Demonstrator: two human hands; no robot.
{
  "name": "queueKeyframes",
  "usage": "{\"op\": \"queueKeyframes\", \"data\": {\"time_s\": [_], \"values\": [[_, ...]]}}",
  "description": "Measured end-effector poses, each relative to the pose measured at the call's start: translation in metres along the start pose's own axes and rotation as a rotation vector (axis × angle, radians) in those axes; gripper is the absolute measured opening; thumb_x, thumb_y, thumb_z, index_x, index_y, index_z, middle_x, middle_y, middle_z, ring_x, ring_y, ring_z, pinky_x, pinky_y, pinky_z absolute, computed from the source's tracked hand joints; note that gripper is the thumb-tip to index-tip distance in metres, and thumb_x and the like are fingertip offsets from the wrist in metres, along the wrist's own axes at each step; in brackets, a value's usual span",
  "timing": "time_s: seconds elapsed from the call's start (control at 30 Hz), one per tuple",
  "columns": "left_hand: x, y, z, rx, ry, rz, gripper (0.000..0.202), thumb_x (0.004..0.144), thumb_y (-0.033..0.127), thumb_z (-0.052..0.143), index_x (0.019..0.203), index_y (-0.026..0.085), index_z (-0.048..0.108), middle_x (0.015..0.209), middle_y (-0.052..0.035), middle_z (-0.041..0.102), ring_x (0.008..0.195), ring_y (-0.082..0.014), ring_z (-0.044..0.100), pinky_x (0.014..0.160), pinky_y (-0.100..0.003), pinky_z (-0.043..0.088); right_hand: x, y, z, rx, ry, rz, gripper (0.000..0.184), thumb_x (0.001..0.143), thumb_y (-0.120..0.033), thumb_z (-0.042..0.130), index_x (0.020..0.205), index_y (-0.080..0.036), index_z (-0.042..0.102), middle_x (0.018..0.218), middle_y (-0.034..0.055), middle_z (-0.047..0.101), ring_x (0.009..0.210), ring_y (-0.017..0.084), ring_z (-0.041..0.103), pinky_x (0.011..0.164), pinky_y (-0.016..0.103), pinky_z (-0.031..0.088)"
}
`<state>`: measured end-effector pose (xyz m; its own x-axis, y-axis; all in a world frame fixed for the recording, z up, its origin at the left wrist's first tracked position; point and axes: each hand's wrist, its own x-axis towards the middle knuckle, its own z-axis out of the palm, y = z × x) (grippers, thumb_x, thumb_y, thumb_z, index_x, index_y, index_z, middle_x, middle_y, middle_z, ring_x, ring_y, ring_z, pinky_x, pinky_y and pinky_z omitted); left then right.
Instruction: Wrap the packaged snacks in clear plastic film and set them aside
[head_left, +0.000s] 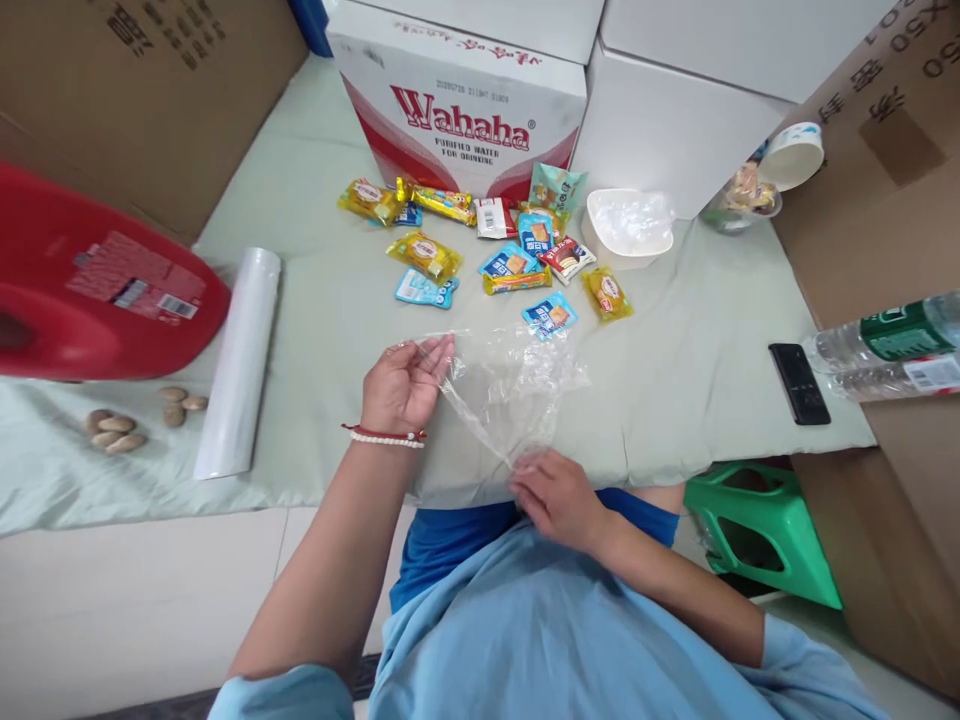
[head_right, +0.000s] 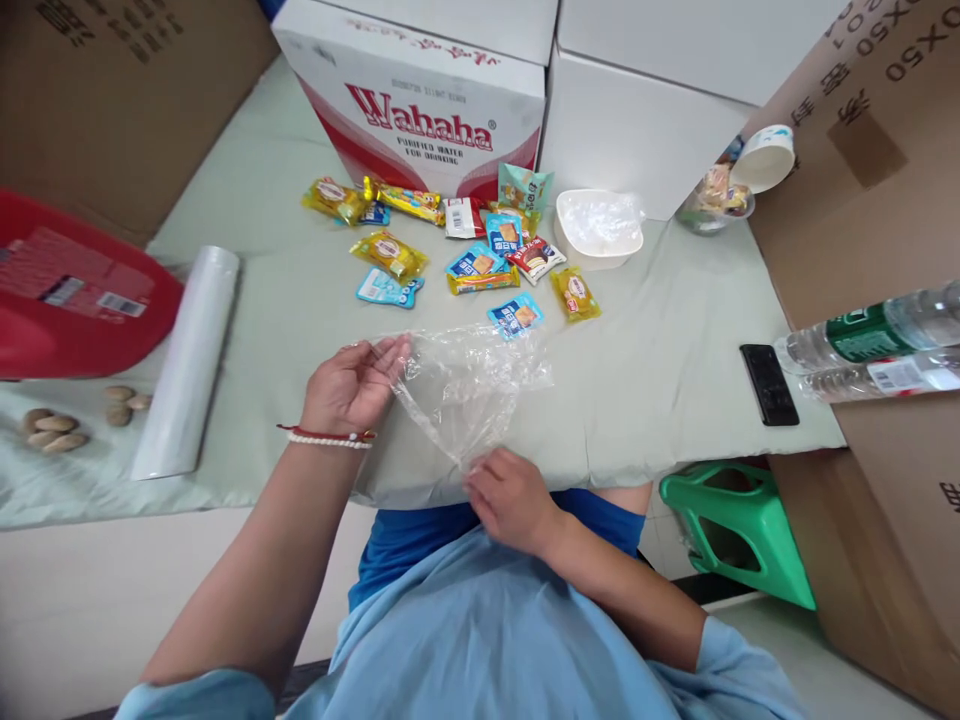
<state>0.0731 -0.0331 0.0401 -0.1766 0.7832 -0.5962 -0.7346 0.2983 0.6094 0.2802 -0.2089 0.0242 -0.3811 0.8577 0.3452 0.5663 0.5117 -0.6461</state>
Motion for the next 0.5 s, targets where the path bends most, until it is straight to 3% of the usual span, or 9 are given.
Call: {"op": "queueKeyframes", "data": {"time_s": [0.07,0.17,0.27,0.37,0.43,0.5], "values": [[-0.003,-0.005,0.000,0.036,0.021,0.027,0.017,0.085,0.003,0.053,0.078,0.019,0.050,0.072,-0.0058,0.071,0.085,-0.0238,0.080,0.079,-0.032,0.067,-0.003,-0.012,-0.005,0.045,-0.100,-0.056,0.011,0.102,-0.022,0.059,0.099,-0.023,0.069,0.081,0.0024,0.072,0.071,0.017,0.066,0.066,0.030,0.055],[-0.007,-0.013,0.000,0.113,0.030,0.094,0.018,0.086,0.003,0.054,0.082,0.020,0.049,0.070,-0.0022,0.070,0.077,-0.0225,0.080,0.067,-0.027,0.064,0.008,-0.020,-0.033,0.117,0.004,-0.086,0.016,0.099,-0.017,0.061,0.112,-0.025,0.068,0.081,-0.0006,0.071,0.066,0.015,0.063,0.063,0.029,0.054],[-0.007,-0.017,0.000,0.184,0.034,0.119,0.017,0.086,0.005,0.055,0.086,0.020,0.047,0.073,-0.0012,0.071,0.072,-0.0219,0.079,0.061,-0.024,0.061,0.032,0.001,-0.062,-0.149,0.142,-0.049,0.056,0.093,-0.005,0.055,0.143,-0.029,0.057,0.127,0.0091,0.071,0.115,0.026,0.068,0.097,0.045,0.059],[-0.005,-0.019,0.000,0.235,0.007,0.127,0.018,0.085,0.005,0.056,0.086,0.020,0.046,0.074,-0.0018,0.071,0.073,-0.0216,0.079,0.065,-0.026,0.062,0.059,0.045,-0.069,-0.429,0.078,0.022,0.082,0.086,0.006,0.046,0.161,-0.027,0.042,0.164,0.0157,0.044,0.156,0.035,0.037,0.121,0.063,0.041],[-0.003,-0.020,-0.002,0.262,-0.032,0.129,0.018,0.084,0.006,0.057,0.086,0.020,0.046,0.072,-0.0019,0.070,0.073,-0.0211,0.079,0.068,-0.027,0.063,0.074,0.075,-0.063,-0.514,0.020,0.009,0.082,0.085,0.009,0.045,0.159,-0.025,0.045,0.168,0.0159,0.040,0.161,0.034,0.029,0.124,0.066,0.035],[0.000,-0.021,-0.005,0.272,-0.063,0.136,0.018,0.084,0.007,0.058,0.086,0.021,0.046,0.072,-0.0018,0.070,0.074,-0.0206,0.079,0.071,-0.028,0.064,0.087,0.094,-0.058,-0.547,-0.033,-0.077,0.068,0.090,0.006,0.049,0.149,-0.028,0.057,0.165,0.0120,0.047,0.159,0.032,0.032,0.127,0.065,0.030]]}}
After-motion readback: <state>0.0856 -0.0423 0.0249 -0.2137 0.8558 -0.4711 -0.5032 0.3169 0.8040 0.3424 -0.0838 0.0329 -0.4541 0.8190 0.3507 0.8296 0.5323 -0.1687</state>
